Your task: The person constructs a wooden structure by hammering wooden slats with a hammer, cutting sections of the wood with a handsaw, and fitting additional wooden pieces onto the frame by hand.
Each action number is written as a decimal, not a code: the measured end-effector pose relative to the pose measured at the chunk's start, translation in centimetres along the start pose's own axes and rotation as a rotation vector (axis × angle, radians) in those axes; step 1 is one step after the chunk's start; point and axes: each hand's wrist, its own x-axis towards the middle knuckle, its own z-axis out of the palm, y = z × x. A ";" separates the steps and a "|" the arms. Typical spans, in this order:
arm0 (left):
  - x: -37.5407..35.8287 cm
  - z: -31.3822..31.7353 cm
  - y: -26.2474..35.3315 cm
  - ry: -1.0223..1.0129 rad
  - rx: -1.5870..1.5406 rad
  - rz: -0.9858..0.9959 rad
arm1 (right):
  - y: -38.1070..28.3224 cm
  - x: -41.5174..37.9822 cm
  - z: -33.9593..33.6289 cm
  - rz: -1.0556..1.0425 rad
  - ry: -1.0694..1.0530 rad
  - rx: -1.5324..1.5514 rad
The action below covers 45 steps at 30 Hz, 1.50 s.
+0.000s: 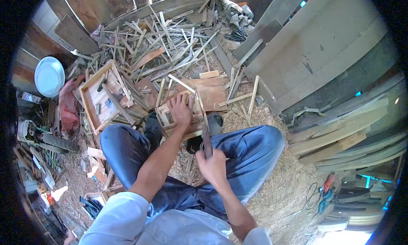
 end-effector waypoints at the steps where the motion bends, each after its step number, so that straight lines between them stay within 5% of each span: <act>1: 0.1 0.1 -0.1 0.004 0.001 0.001 | -0.8 -1.7 -0.9 -0.041 0.002 0.026; 3: 0.2 0.1 -0.2 -0.018 0.020 0.006 | -0.5 -5.3 -1.9 -0.063 0.035 0.152; 10: 0.0 0.2 -0.3 -0.027 0.020 -0.016 | 1.6 0.8 0.7 0.177 -0.006 0.149; 13: 0.6 0.7 -0.3 0.011 0.009 -0.011 | 1.5 -4.6 -0.8 -0.064 0.050 0.136; 18: -0.4 -0.3 0.3 -0.001 -0.020 -0.010 | 2.8 1.9 1.8 0.143 -0.015 0.132; 22: 0.4 0.2 -0.1 -0.038 -0.019 -0.031 | 1.6 -4.3 -0.5 -0.155 0.104 0.136; 27: -0.3 0.1 0.3 0.003 -0.030 -0.017 | 3.3 -0.5 2.0 0.104 -0.004 0.067; 30: -0.2 0.0 0.1 0.015 0.022 0.010 | 2.5 -4.1 -0.8 -0.107 -0.009 0.038; 36: -0.6 -0.1 0.5 0.028 0.039 0.027 | 4.5 1.7 3.0 0.079 0.041 0.088; 41: -0.7 0.6 0.0 0.024 0.033 0.012 | 1.8 -3.6 -0.8 -0.200 0.034 0.140; 44: -0.7 -0.2 0.6 -0.002 0.001 0.002 | 3.5 -0.8 1.3 -0.095 0.030 0.075; 45: -0.6 -0.6 0.8 -0.010 0.006 -0.001 | 1.6 1.1 0.5 0.142 -0.101 0.158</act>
